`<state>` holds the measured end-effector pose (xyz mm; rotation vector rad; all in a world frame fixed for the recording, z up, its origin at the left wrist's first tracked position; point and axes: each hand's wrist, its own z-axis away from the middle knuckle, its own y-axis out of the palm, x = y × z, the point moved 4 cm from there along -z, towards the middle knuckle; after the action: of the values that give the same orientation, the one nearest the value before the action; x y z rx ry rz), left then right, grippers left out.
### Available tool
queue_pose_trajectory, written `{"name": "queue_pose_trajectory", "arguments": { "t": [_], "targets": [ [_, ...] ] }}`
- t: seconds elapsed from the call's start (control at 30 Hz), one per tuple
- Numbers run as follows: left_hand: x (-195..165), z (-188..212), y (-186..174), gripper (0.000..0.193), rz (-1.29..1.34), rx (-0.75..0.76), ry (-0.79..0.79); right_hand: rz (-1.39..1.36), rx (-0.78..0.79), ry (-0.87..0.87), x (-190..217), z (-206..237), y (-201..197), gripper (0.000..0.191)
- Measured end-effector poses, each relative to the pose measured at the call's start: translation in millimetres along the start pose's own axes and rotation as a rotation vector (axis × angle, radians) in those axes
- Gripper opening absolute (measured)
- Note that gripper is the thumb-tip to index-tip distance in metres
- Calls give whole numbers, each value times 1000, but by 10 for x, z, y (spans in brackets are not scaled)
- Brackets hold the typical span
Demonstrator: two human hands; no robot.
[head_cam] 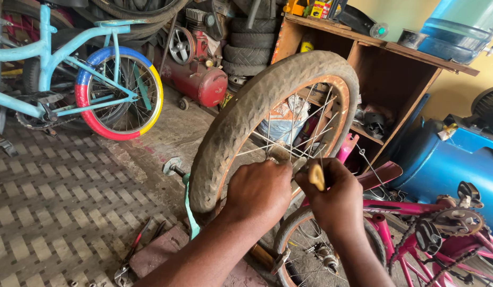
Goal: The person holds a bicycle wheel and uses a yellow-handled tool to tighten the spokes at the hub. They rotate the wheel to access different spokes and continue the tightening process.
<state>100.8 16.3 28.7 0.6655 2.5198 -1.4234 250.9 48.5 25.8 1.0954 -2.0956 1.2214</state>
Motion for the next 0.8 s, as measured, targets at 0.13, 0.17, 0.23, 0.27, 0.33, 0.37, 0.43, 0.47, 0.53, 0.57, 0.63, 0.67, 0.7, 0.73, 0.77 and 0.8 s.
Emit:
{"name": "queue_pose_trajectory", "arguments": {
  "t": [0.13, 0.17, 0.23, 0.27, 0.33, 0.37, 0.43, 0.47, 0.53, 0.57, 0.63, 0.67, 0.7, 0.73, 0.77, 0.8],
  "targets": [
    [-24, -8, -14, 15, -7, -16, 15, 165, -117, -155, 65, 8, -22, 14],
    [-24, -2, -12, 15, 1, -11, 12, 166, -121, -128, 35, -10, -14, 15],
    [-24, 3, -10, 15, -1, -2, 16, 96, -107, -43, -66, -52, 0, 16],
    [-24, 6, -8, 15, -12, 3, 24, 23, -90, 17, -134, -71, -4, 15],
    [-20, 1, 4, 15, -20, 21, 22, -179, -51, 138, -271, -119, -50, 18],
    [-5, -13, 7, 15, -17, 28, 9, -310, -25, 191, -321, -164, -57, 23],
    [18, -19, 10, 15, -12, 24, -9, -417, -4, 246, -383, -165, -67, 29],
    [27, -31, 2, 15, -11, 6, -7, -394, -14, 242, -386, -158, -78, 29],
    [32, -26, 5, 14, -1, -16, -1, -372, 15, 146, -327, -105, -69, 25],
    [37, -26, 4, 13, 2, -28, 7, -378, 52, 47, -253, -95, -39, 21],
    [37, -5, 3, 13, 4, -59, 20, -268, 56, -73, -126, -48, 11, 24],
    [30, 4, -5, 13, 0, -89, 31, -155, 19, -103, -65, -41, 26, 28],
    [26, 12, -12, 13, -3, -117, 41, -42, -18, -131, -11, -30, 25, 33],
    [32, 6, -10, 13, -5, -105, 35, -21, -23, -123, 30, -35, 29, 31],
    [38, 8, -6, 13, -8, -90, 27, -1, -25, -113, 62, -29, 38, 30],
    [39, 3, -5, 14, -8, -77, 22, 23, -31, -104, 89, -34, 26, 28]
  ]
}}
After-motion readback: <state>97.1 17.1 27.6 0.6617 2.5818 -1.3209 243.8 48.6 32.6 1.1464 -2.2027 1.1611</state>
